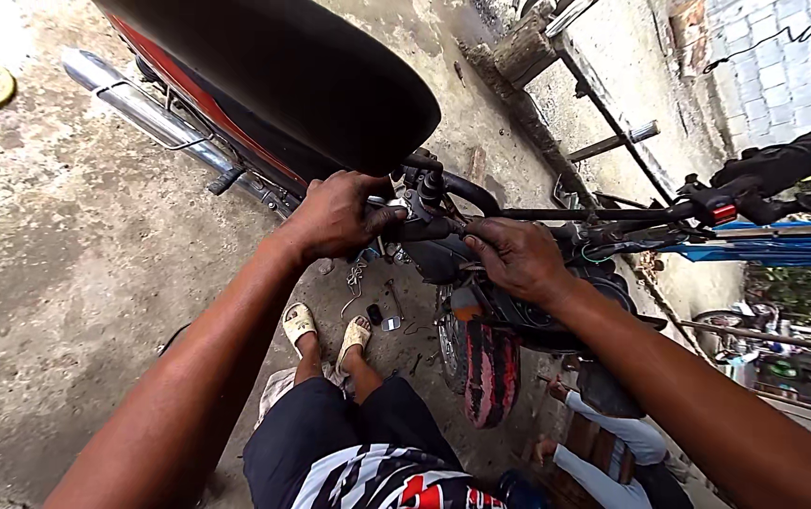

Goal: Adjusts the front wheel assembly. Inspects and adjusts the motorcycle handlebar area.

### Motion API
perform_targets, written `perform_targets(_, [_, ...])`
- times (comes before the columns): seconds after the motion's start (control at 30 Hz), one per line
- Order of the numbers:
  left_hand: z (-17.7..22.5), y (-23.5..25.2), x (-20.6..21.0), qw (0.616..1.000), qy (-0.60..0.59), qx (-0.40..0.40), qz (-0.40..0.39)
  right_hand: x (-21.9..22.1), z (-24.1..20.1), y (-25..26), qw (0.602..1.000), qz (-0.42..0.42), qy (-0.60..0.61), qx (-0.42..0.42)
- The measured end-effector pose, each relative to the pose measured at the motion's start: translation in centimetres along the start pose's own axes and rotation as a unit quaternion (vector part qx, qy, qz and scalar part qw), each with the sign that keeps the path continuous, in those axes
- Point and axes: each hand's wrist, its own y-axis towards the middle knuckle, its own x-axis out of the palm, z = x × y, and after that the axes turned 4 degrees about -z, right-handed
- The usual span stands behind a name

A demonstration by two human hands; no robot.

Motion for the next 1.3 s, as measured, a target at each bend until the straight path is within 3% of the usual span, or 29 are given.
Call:
perform_targets(0.1, [0.1, 0.2, -0.4, 0.999, -0.026, 0.008, -0.034, -0.2, -0.1, 0.2, 1.000, -0.013, 0.014, 0.011])
perform_targets(0.43, [-0.3, 1.0, 1.4, 1.000, 0.007, -0.001, 0.003, -1.1, -0.7, 1.3, 0.998, -0.037, 0.047, 0.037])
perform_targets(0.53, [1.1, -0.4, 2.8, 0.993, 0.047, -0.026, 0.107, -0.9, -0.4, 1.2, 0.998, -0.035, 0.052, 0.029])
perform_targets(0.6, [3.2, -1.9, 4.7, 0.965, 0.046, -0.061, 0.250, -0.8, -0.4, 1.1, 0.997, -0.035, 0.059, 0.028])
perform_targets(0.67, [5.0, -3.0, 7.2, 0.938, 0.011, -0.097, 0.332, -0.9, -0.4, 1.1, 0.997, -0.040, 0.064, 0.035])
perform_targets(0.77, [6.2, -3.4, 10.2, 0.925, -0.124, -0.117, 0.340, -1.0, -0.5, 1.0, 0.996, -0.051, 0.062, 0.041])
perform_targets(0.87, [7.5, -3.5, 11.1, 0.901, -0.174, -0.095, 0.386, -1.0, -0.6, 1.1, 0.997, -0.047, 0.051, 0.035])
perform_targets(1.13, [9.8, -4.5, 14.2, 0.902, -0.091, 0.002, 0.421, -0.6, -1.2, 0.8, 0.998, -0.018, 0.025, 0.052])
perform_targets(1.2, [10.0, -4.4, 14.6, 0.899, -0.103, -0.011, 0.426, -0.5, -1.3, 0.8, 0.998, -0.009, 0.026, 0.051])
perform_targets(1.3, [9.9, -4.0, 14.0, 0.903, -0.134, -0.108, 0.393, -0.5, -1.2, 0.8, 0.998, -0.013, 0.030, 0.044])
